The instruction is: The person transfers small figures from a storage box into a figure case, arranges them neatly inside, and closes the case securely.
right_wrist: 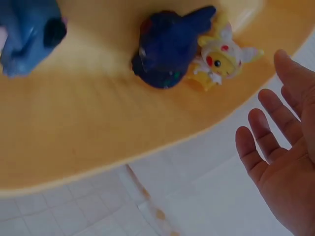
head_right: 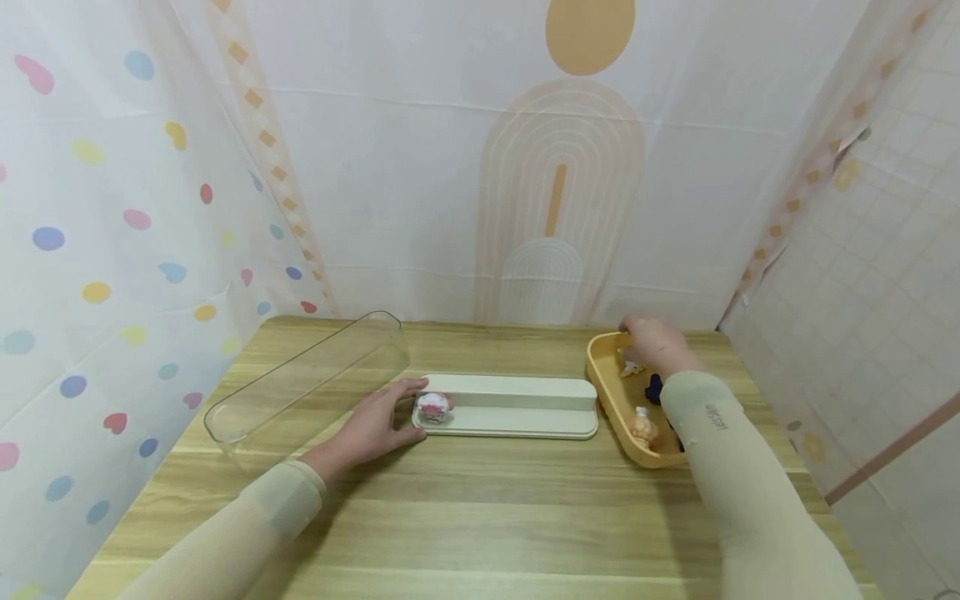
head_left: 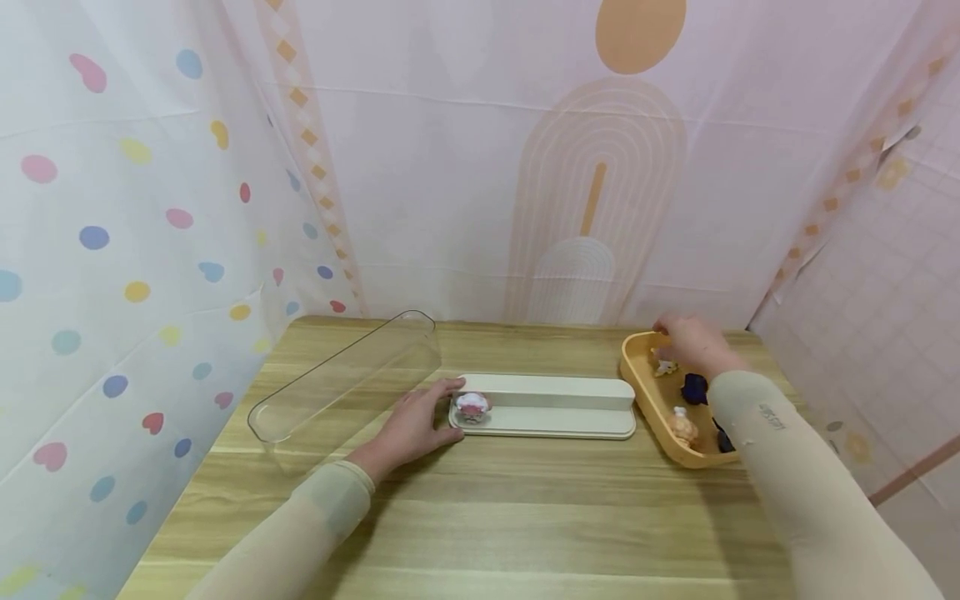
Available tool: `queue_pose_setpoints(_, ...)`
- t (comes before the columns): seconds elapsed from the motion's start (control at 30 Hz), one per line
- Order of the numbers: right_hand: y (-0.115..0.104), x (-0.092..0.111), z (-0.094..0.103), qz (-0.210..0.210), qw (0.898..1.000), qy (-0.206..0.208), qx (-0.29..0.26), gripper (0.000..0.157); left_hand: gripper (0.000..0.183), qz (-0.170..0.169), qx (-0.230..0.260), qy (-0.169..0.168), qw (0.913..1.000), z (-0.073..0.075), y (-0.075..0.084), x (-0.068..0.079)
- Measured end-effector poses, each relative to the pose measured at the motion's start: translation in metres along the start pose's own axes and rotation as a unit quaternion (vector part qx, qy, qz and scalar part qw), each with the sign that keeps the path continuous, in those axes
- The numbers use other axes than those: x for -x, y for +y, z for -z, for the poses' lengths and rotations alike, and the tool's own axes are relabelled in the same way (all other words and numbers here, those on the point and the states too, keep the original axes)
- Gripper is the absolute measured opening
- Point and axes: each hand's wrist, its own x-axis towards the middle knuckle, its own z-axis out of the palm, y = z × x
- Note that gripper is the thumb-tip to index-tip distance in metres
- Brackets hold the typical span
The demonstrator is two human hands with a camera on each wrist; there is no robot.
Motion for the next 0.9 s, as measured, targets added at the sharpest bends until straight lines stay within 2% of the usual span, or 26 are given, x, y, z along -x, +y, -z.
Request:
queue_pose_setpoints(0.2, 0.001, -0.005, -0.012, -0.001, 1.000, -0.008, 0.009, 0.047, 0.082, -0.001, -0.001, -0.002, 1.0000, 0.000, 0.000, 0.000)
queue_pose_setpoints(0.33, 0.002, -0.007, -0.019, 0.003, 0.999, -0.021, 0.040, 0.048, 0.082, 0.000, 0.000, -0.002, 1.0000, 0.000, -0.001, 0.000)
queue_pose_setpoints(0.4, 0.002, -0.008, -0.021, 0.012, 0.998, -0.020, 0.060, 0.043, 0.082, -0.001, -0.001, 0.000, 1.0000, 0.000, -0.001, 0.001)
queue_pose_setpoints(0.53, 0.001, -0.008, -0.024, 0.022, 0.996, -0.009, 0.087, 0.033, 0.082, -0.003, 0.000, 0.001, 1.0000, 0.001, -0.001, 0.000)
queue_pose_setpoints(0.9, -0.003, -0.006, -0.027, 0.029, 0.988, -0.005, 0.154, 0.033, 0.082, -0.007, -0.007, 0.001, 0.9999, 0.001, 0.000, 0.001)
